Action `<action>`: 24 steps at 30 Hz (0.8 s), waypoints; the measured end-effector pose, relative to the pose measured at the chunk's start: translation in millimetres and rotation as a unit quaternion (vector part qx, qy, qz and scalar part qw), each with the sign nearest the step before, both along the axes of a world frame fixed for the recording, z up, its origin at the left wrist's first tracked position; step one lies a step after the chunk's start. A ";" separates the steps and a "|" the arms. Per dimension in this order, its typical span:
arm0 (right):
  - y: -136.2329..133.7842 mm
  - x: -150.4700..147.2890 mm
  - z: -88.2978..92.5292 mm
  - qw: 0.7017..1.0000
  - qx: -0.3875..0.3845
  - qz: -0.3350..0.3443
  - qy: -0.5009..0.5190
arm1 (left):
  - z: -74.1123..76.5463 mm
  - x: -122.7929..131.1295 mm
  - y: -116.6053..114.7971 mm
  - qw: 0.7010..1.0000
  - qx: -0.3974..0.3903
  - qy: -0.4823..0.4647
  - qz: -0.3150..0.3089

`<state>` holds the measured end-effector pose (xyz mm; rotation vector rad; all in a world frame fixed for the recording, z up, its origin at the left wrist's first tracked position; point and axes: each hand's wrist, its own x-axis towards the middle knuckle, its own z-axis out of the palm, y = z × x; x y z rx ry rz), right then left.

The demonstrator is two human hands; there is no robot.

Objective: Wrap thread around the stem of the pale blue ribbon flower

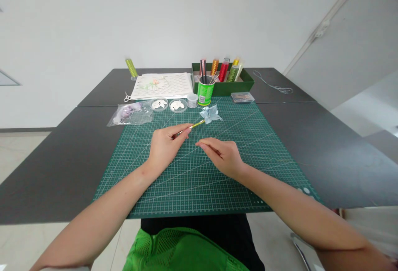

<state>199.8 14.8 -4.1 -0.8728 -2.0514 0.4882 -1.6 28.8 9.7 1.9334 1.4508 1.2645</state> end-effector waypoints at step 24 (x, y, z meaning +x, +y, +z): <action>15.8 37.8 37.3 0.996 -0.059 0.011 0.070 | -7.8 6.6 -8.0 0.951 -0.033 0.250 -0.181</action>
